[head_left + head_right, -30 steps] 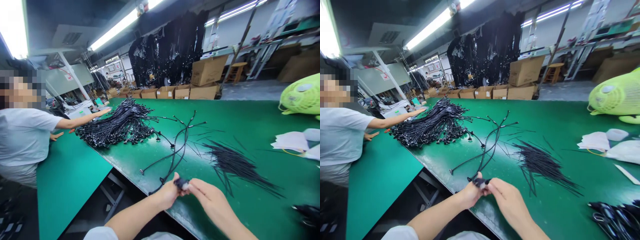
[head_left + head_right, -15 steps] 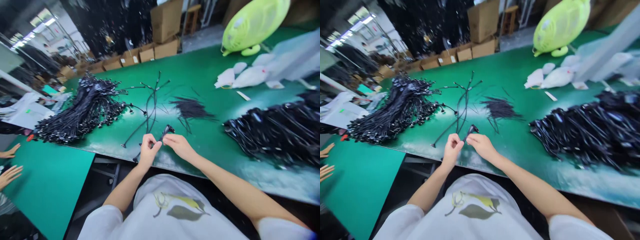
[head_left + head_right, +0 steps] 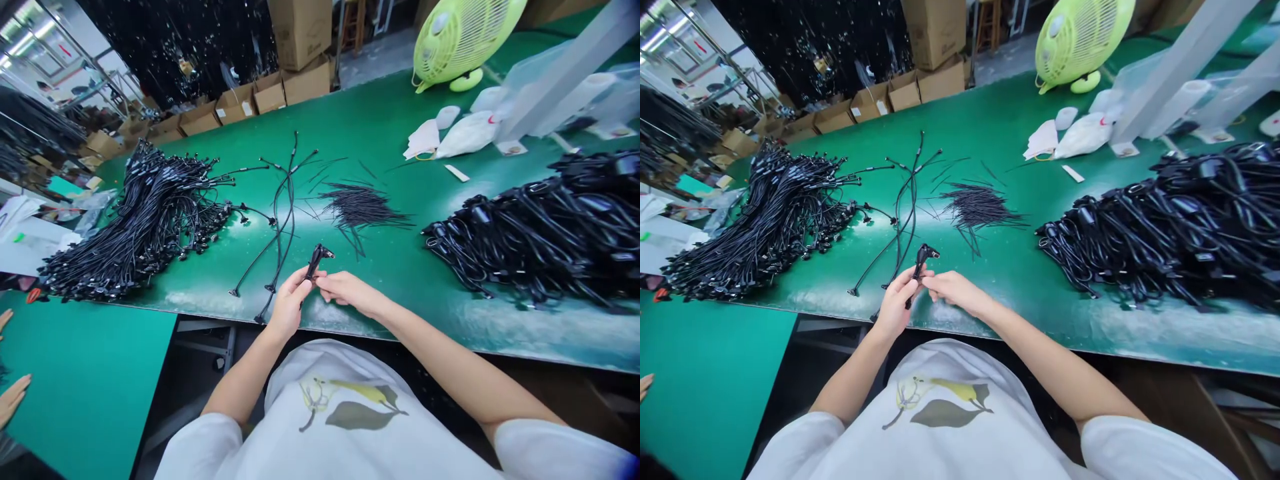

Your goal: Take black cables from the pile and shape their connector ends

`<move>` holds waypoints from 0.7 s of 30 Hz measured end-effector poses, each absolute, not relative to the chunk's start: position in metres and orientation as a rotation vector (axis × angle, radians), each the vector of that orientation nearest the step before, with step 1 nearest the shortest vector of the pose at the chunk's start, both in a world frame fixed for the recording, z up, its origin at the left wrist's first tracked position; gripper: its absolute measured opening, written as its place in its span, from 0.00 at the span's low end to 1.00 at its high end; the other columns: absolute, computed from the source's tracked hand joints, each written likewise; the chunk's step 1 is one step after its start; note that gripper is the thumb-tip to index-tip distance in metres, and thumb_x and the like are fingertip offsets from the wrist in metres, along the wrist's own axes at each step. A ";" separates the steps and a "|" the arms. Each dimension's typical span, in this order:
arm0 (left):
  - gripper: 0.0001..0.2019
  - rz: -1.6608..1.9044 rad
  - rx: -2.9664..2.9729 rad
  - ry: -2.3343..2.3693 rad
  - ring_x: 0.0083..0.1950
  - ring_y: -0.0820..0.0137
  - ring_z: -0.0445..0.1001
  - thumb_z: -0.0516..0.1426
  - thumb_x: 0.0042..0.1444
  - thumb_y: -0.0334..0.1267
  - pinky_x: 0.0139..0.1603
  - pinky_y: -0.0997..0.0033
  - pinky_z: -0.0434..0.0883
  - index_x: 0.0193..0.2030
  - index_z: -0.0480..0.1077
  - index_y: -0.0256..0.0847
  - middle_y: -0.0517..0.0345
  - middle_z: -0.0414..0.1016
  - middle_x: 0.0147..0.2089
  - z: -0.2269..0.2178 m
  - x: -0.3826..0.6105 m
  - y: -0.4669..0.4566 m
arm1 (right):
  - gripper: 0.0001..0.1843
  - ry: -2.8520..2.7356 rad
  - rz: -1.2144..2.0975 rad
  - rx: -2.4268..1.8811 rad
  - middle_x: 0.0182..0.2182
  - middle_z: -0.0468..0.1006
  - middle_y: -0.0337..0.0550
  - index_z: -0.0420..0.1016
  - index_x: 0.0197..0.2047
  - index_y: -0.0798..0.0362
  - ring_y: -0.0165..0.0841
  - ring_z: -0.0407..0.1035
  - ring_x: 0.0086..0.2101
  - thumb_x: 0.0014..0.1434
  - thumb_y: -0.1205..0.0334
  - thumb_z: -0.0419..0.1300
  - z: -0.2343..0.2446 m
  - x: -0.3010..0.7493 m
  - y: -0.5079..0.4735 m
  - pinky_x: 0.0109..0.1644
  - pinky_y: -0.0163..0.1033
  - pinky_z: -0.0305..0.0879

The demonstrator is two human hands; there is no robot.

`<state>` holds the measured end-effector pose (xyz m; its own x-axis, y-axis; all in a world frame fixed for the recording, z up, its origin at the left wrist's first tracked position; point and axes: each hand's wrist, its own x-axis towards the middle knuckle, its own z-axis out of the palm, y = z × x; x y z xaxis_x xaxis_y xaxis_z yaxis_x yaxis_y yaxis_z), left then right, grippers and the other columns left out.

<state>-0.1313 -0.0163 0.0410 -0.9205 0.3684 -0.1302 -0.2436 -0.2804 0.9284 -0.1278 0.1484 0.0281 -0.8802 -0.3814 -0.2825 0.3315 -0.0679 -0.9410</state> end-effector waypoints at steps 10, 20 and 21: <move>0.26 1.922 0.136 1.675 0.22 0.80 0.54 0.58 0.55 0.53 0.24 0.74 0.54 0.53 0.66 0.36 0.66 0.62 0.27 0.011 -0.108 0.015 | 0.30 1.734 -2.369 0.220 0.40 0.77 0.49 0.69 0.43 0.55 0.27 0.65 0.21 0.57 0.34 0.54 0.005 -0.108 0.138 0.22 0.35 0.64; 0.37 1.849 -0.045 1.748 0.28 0.74 0.66 0.59 0.53 0.57 0.27 0.76 0.63 0.65 0.59 0.41 0.62 0.68 0.29 -0.008 -0.103 0.037 | 0.27 1.844 -2.387 0.330 0.23 0.71 0.38 0.68 0.36 0.54 0.28 0.67 0.22 0.64 0.38 0.46 0.007 -0.102 0.141 0.27 0.33 0.66; 0.35 1.790 0.000 1.789 0.33 0.71 0.71 0.58 0.53 0.58 0.31 0.74 0.67 0.64 0.61 0.42 0.57 0.73 0.34 -0.010 -0.104 0.037 | 0.27 1.867 -2.360 0.349 0.22 0.70 0.37 0.68 0.36 0.54 0.27 0.65 0.20 0.65 0.38 0.45 0.010 -0.104 0.147 0.25 0.32 0.64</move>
